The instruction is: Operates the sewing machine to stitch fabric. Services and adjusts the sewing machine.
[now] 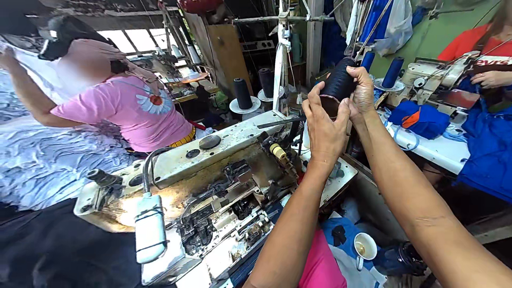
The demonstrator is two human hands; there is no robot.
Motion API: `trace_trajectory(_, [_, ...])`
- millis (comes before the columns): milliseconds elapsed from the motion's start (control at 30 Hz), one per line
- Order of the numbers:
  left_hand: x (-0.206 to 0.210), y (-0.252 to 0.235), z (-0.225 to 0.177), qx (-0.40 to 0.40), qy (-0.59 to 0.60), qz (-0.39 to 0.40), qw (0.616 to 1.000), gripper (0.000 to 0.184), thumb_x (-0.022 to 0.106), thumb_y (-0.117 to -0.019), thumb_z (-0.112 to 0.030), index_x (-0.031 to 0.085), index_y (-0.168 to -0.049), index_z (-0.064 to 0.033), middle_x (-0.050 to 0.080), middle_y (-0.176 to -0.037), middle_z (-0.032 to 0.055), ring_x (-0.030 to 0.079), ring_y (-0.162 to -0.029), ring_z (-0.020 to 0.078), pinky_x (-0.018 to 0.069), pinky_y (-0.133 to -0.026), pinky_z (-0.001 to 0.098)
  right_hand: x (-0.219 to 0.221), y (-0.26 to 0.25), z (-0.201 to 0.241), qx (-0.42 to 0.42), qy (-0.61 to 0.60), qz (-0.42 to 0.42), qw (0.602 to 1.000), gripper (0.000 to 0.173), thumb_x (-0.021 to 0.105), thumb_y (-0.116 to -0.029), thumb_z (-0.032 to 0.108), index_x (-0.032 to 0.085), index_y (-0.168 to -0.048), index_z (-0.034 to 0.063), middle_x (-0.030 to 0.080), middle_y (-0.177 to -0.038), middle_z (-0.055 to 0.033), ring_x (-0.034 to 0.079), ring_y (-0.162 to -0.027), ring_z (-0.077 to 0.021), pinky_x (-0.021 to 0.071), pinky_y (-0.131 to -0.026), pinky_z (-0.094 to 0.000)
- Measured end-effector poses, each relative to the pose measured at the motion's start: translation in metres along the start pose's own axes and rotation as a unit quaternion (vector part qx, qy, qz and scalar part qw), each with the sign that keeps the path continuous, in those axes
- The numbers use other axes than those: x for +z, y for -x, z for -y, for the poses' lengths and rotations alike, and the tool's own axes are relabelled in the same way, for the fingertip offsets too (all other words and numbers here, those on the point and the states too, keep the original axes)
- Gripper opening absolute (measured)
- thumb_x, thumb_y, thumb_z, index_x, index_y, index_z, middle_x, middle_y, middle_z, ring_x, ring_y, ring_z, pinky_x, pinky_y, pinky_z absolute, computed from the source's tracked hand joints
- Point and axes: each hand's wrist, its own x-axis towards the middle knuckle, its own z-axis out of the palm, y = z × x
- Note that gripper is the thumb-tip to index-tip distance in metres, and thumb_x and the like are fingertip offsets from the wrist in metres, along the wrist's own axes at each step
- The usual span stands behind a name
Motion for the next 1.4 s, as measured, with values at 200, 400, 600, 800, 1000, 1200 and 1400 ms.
trace_trajectory(200, [0.007,0.0,-0.003,0.004,0.015,0.025,1.0,0.066,0.071,-0.0957,-0.043,0.044,-0.153,-0.0249,0.049,-0.139,0.0153,0.059,-0.112,0.0286,0.0555,-0.081,0.0462,-0.012,0.003,0.005,-0.005,-0.013,-0.007,1.0,0.029,0.042,-0.1034,0.026,0.057,-0.112,0.0037,0.067,-0.098,-0.0154,0.069,-0.089,-0.0253,0.0595,-0.082,-0.0446])
trace_trajectory(400, [0.009,0.003,-0.008,-0.058,0.072,0.038,0.995,0.061,0.061,-0.0988,-0.051,0.041,-0.151,-0.0268,0.053,-0.135,0.0154,0.064,-0.1,0.0282,0.0577,-0.069,0.0458,-0.018,0.007,0.008,-0.001,-0.034,0.012,0.999,0.03,0.042,-0.1031,0.025,0.056,-0.116,0.0022,0.067,-0.101,-0.0172,0.069,-0.092,-0.0269,0.0595,-0.084,-0.045])
trace_trajectory(600, [0.029,-0.012,0.002,-0.028,0.091,-0.028,0.995,0.055,0.066,-0.0975,-0.039,0.049,-0.143,-0.0123,0.056,-0.132,0.0138,0.062,-0.113,0.0214,0.0581,-0.089,0.0404,-0.019,0.001,0.008,0.013,-0.016,0.013,1.0,0.028,0.044,-0.1023,0.023,0.054,-0.119,0.0034,0.067,-0.103,-0.0176,0.069,-0.093,-0.0275,0.0595,-0.083,-0.0461])
trace_trajectory(800, [0.028,-0.003,0.023,0.065,-0.022,-0.018,0.997,0.068,0.075,-0.0925,-0.028,0.046,-0.152,-0.0149,0.045,-0.147,0.0163,0.058,-0.12,0.0276,0.0581,-0.086,0.0437,-0.014,0.003,0.023,0.081,0.131,0.041,0.987,0.044,0.042,-0.11,0.041,0.055,-0.131,0.0048,0.069,-0.111,-0.0144,0.07,-0.101,-0.0251,0.0592,-0.09,-0.0456])
trace_trajectory(1000, [0.025,0.012,0.03,-0.004,0.075,0.025,0.997,0.087,0.073,-0.0943,-0.043,0.024,-0.162,-0.0186,0.041,-0.156,0.0145,0.055,-0.127,0.0268,0.0549,-0.094,0.0449,-0.022,0.01,0.018,0.099,0.114,-0.013,0.988,0.038,0.061,-0.1007,0.032,0.055,-0.127,0.0062,0.068,-0.106,-0.0148,0.07,-0.094,-0.0259,0.0607,-0.084,-0.0472])
trace_trajectory(1200, [0.038,-0.001,0.032,-0.059,0.156,0.006,0.986,0.072,0.077,-0.0916,-0.041,0.041,-0.144,-0.0061,0.063,-0.123,0.0135,0.07,-0.099,0.0185,0.0643,-0.081,0.0381,-0.035,0.011,0.004,0.054,0.069,0.03,0.996,0.037,0.063,-0.0982,0.03,0.054,-0.124,0.0041,0.067,-0.107,-0.018,0.07,-0.093,-0.028,0.0608,-0.083,-0.0488])
trace_trajectory(1400, [0.034,0.005,0.028,-0.073,0.099,-0.016,0.992,0.067,0.074,-0.0913,-0.042,0.043,-0.142,-0.0107,0.064,-0.118,0.0123,0.067,-0.101,0.0192,0.0583,-0.083,0.0393,-0.029,0.019,-0.009,-0.006,0.073,0.015,0.997,0.054,0.07,-0.0929,0.026,0.044,-0.133,0.0011,0.066,-0.105,-0.0212,0.07,-0.09,-0.0304,0.0616,-0.082,-0.0495])
